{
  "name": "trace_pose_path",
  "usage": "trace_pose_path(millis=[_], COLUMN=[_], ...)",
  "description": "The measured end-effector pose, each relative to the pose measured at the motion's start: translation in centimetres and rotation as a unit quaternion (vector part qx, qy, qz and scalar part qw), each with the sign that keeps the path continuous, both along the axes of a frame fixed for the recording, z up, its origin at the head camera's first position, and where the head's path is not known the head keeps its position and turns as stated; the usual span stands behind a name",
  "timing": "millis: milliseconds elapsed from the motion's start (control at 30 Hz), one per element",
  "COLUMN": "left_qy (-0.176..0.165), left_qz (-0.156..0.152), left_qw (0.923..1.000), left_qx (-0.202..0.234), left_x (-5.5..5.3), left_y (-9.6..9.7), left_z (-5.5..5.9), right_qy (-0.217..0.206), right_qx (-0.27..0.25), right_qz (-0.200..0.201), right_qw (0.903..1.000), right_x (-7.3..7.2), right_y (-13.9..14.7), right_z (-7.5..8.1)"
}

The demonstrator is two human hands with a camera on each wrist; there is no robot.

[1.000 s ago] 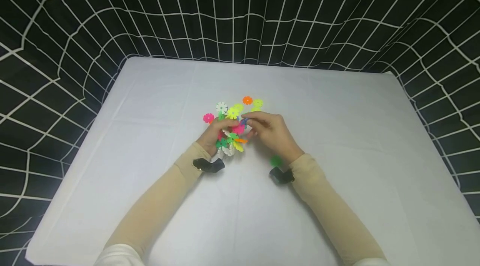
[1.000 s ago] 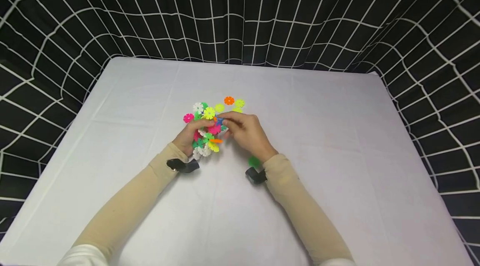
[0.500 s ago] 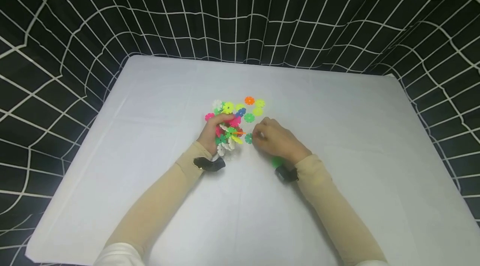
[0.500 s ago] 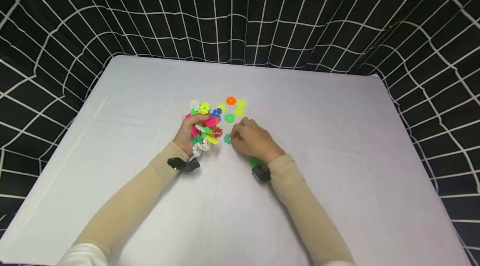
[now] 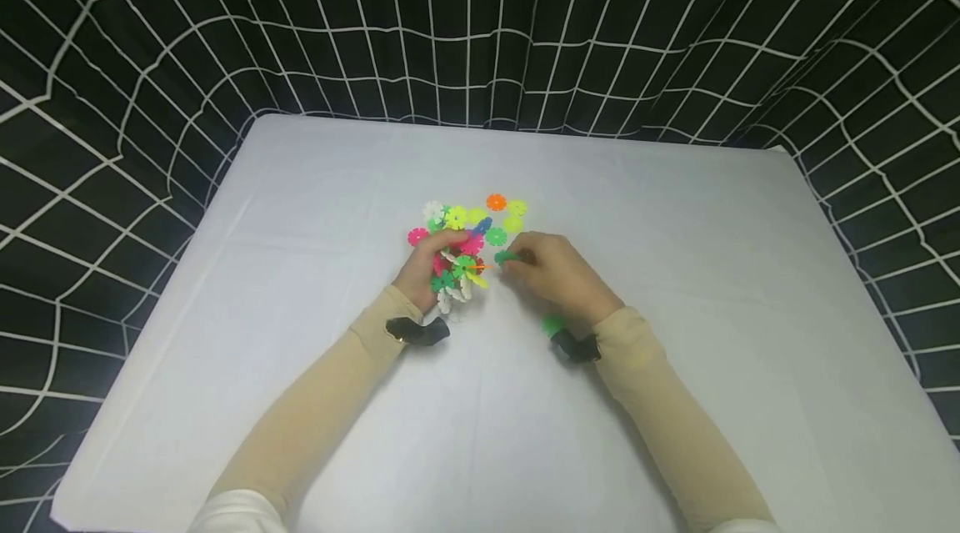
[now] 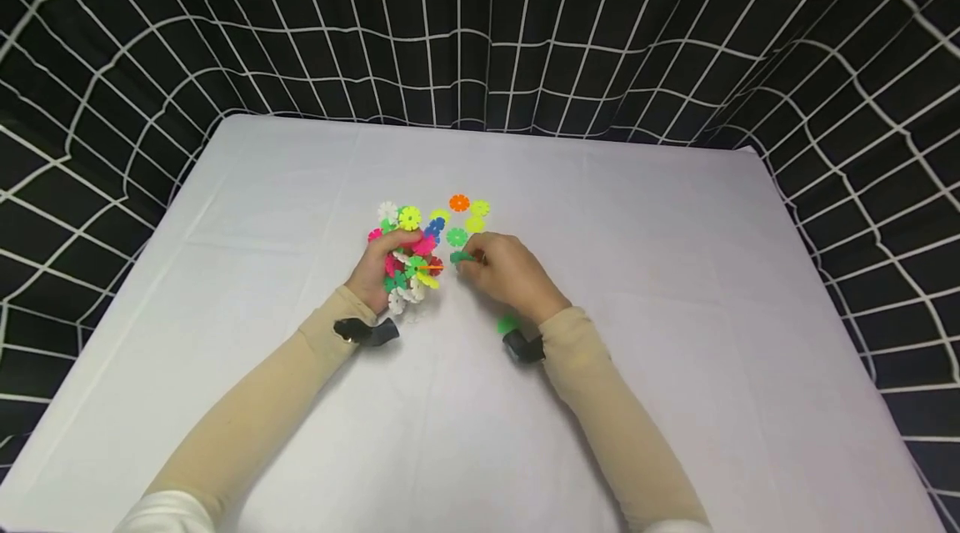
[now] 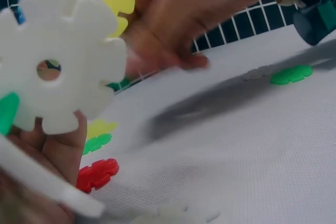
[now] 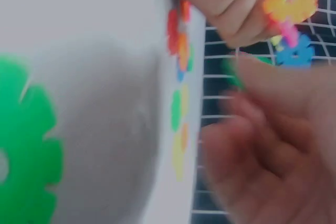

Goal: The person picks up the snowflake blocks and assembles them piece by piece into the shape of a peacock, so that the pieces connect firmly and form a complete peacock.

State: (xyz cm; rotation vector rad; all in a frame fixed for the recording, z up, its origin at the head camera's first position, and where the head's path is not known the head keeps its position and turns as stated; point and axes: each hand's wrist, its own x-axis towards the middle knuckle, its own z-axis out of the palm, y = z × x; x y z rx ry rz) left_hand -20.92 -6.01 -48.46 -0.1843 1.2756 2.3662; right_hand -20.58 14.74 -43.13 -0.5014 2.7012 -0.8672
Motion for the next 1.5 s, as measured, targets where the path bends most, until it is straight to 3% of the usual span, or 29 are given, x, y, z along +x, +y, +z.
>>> trace_pose_path(millis=[100,200,400,500,633,800,900,1033,1167,1333,1400,1500], left_qy=[0.013,0.023,0.037,0.047,0.073,0.090,0.085,0.049,0.008,-0.001,-0.001,0.001], left_qz=[-0.002,-0.003,-0.010,-0.005,0.004,0.007,0.004,-0.002,-0.002,-0.004,-0.007,-0.009], left_qw=[0.9999,0.9994,0.9981,0.9956,0.9877,0.9832,0.9854,0.9945,0.9997,0.9999,0.9999,0.9999], left_qx=[-0.009,-0.024,-0.049,-0.081,-0.138,-0.159,-0.148,-0.093,-0.024,-0.013,-0.010,-0.006], left_x=[-0.1,-0.1,-0.1,-0.1,0.0,0.0,0.0,0.0,0.0,-0.1,-0.1,-0.1], left_y=[0.1,0.1,0.1,0.1,0.2,0.3,0.3,0.2,0.0,-0.1,0.0,-0.1], left_z=[-0.2,-0.3,-0.3,-0.3,-0.2,-0.2,-0.3,-0.3,-0.2,-0.1,-0.1,0.0], right_qy=[0.024,0.051,0.117,0.147,0.182,0.223,0.204,0.101,0.026,0.034,0.055,0.063], right_qx=[-0.067,-0.091,-0.095,-0.097,-0.088,-0.065,-0.068,-0.058,0.022,0.145,0.168,0.163], right_qz=[-0.033,-0.035,0.020,0.042,0.054,0.057,0.051,0.035,0.034,0.068,0.082,0.078], right_qw=[0.9969,0.9939,0.9884,0.9834,0.9778,0.9711,0.9752,0.9926,0.9988,0.9864,0.9809,0.9815], right_x=[0.2,0.4,0.6,0.7,0.9,1.1,1.1,0.8,0.3,0.2,0.3,0.2], right_y=[0.0,0.0,-0.3,-0.3,-0.4,-0.9,-1.0,-0.9,-0.7,-0.1,0.0,0.0], right_z=[0.7,1.2,1.1,1.0,1.1,1.0,1.0,1.0,0.1,-1.6,-1.8,-1.8])
